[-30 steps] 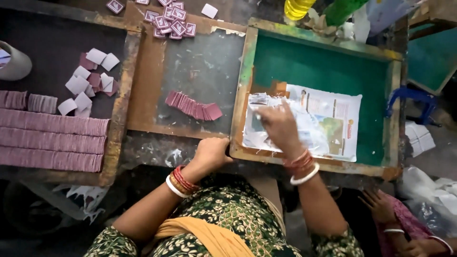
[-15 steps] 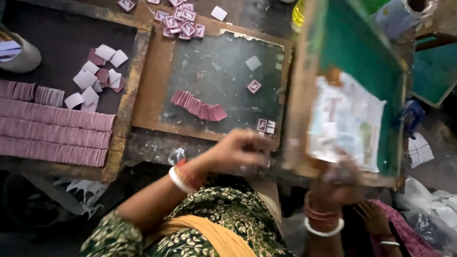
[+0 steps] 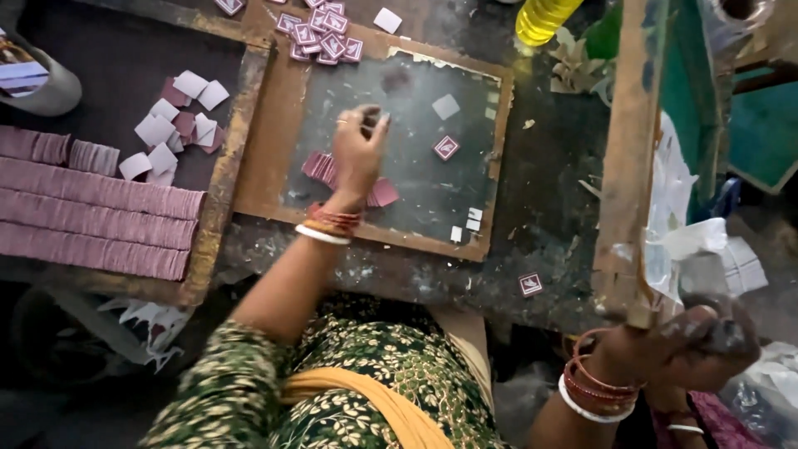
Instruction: The recorder performs manual screen printing on small square labels, using a putty knife to apply ink and a scraper to spread it over the screen.
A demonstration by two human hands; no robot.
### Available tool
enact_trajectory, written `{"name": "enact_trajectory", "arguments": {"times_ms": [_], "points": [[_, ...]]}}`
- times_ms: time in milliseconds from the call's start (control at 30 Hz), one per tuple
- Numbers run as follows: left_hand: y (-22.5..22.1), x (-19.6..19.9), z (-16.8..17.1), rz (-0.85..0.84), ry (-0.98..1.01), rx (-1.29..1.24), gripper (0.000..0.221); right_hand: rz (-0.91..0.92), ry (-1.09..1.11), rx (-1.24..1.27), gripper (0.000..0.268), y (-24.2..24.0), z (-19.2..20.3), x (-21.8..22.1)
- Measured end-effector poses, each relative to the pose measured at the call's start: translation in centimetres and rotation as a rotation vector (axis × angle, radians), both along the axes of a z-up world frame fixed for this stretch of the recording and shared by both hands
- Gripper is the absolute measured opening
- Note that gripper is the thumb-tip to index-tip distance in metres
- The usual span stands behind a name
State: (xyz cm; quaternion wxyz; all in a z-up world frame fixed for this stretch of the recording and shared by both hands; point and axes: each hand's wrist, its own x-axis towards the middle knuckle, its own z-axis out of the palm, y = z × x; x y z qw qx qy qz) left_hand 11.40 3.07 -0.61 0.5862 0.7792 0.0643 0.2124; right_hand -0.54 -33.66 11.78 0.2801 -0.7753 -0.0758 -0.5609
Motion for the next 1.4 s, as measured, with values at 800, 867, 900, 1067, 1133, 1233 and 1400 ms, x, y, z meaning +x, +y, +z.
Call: {"name": "enact_trajectory", "arguments": {"times_ms": [800, 867, 900, 1067, 1133, 1233, 1400], "points": [[-7.0, -6.9, -3.5, -0.42, -0.217, 0.904, 0.022, 0.087, 0.002, 0.096, 0.038, 0.4, 0.7, 0.3], [-8.2, -6.3, -4.0, -0.465, -0.295, 0.731, 0.014, 0.11, -0.012, 0.107, 0.037, 0.6, 1.1, 0.2], [-8.4, -5.5, -4.3, -0.44, -0.277, 0.691, 0.02, 0.094, -0.009, 0.105, 0.036, 0.7, 1.2, 0.2], [-9.9, -4.5, -4.7, -0.461, -0.204, 0.671, 0.02, 0.036, 0.009, 0.058, 0.034, 0.2, 1.1, -0.2], [-10.5, -5.0, -4.8, -0.515, -0.17, 0.698, 0.015, 0.016, -0.004, 0.063, 0.037, 0.2, 1.3, -0.1], [-10.3, -5.1, -5.6, -0.479, -0.209, 0.673, 0.018, -0.041, 0.02, 0.077, 0.038, 0.6, 1.4, -0.4], [-9.8, -4.7, -2.6, -0.573, -0.063, 0.594, 0.022, -0.035, 0.029, 0.074, 0.037, 0.1, 1.1, -0.4]]}}
